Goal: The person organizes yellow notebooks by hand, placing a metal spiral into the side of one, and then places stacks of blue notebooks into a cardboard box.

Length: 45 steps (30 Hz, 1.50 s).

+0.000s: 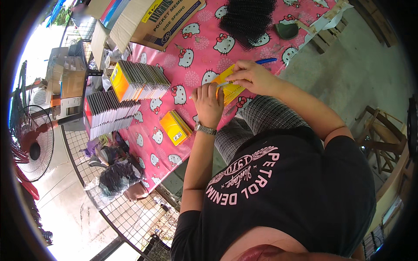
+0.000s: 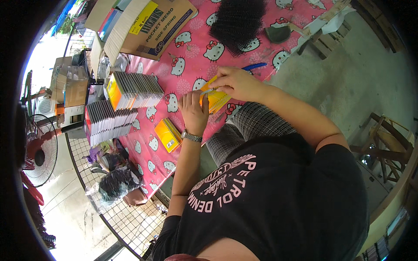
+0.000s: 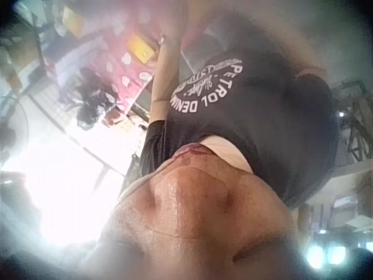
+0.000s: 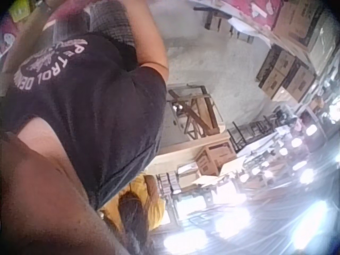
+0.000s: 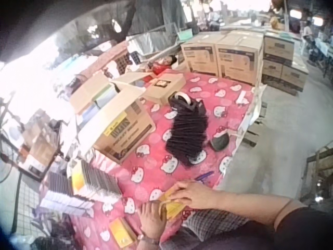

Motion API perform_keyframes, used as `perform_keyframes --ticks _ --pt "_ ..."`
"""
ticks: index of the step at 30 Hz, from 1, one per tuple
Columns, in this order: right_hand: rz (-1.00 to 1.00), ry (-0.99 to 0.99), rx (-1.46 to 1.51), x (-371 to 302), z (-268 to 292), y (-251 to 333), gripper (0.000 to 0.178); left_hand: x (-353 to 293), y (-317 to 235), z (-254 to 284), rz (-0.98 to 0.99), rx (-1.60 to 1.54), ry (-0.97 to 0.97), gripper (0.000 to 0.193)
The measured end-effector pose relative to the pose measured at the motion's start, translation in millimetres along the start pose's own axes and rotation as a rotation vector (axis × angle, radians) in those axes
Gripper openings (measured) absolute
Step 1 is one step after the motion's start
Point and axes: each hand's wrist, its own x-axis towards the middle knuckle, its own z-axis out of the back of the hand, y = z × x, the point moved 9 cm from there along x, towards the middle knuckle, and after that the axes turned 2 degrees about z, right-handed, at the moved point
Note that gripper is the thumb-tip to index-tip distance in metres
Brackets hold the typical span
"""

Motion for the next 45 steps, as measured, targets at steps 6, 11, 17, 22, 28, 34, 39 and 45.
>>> perform_keyframes --ticks 6,11,17,22,28,34,39,45 --pt "-0.074 -0.039 0.161 -2.6 8.4 8.9 0.035 7.4 -24.8 2.7 -0.060 -0.041 -0.041 0.026" --pt "-0.234 0.077 -0.039 -0.4 11.6 14.3 0.040 9.9 -34.3 -6.7 -0.045 -0.006 0.045 0.031" --pt "-0.410 -0.076 -0.208 11.4 52.0 -32.3 0.042 4.6 -28.7 -7.5 -0.006 -0.054 0.060 0.022" --pt "-0.567 -0.289 -0.970 -48.3 155.2 -168.9 0.053 6.7 -26.0 -15.1 -0.028 -0.112 0.096 0.019" --pt "-0.457 -0.116 -0.317 5.8 113.6 -60.2 0.041 -9.9 4.5 -2.6 0.212 -0.017 0.046 0.035" --pt "-0.300 0.520 0.649 30.0 -9.1 -10.4 0.038 -4.9 7.9 -5.9 0.173 -0.140 0.005 0.038" --pt "-0.368 0.546 0.615 30.2 -13.2 -14.2 0.041 -2.1 8.5 -0.7 0.186 -0.132 -0.014 0.042" --pt "-0.414 0.498 0.596 33.2 -11.0 -24.6 0.039 4.2 7.9 0.0 0.199 -0.171 -0.012 0.041"
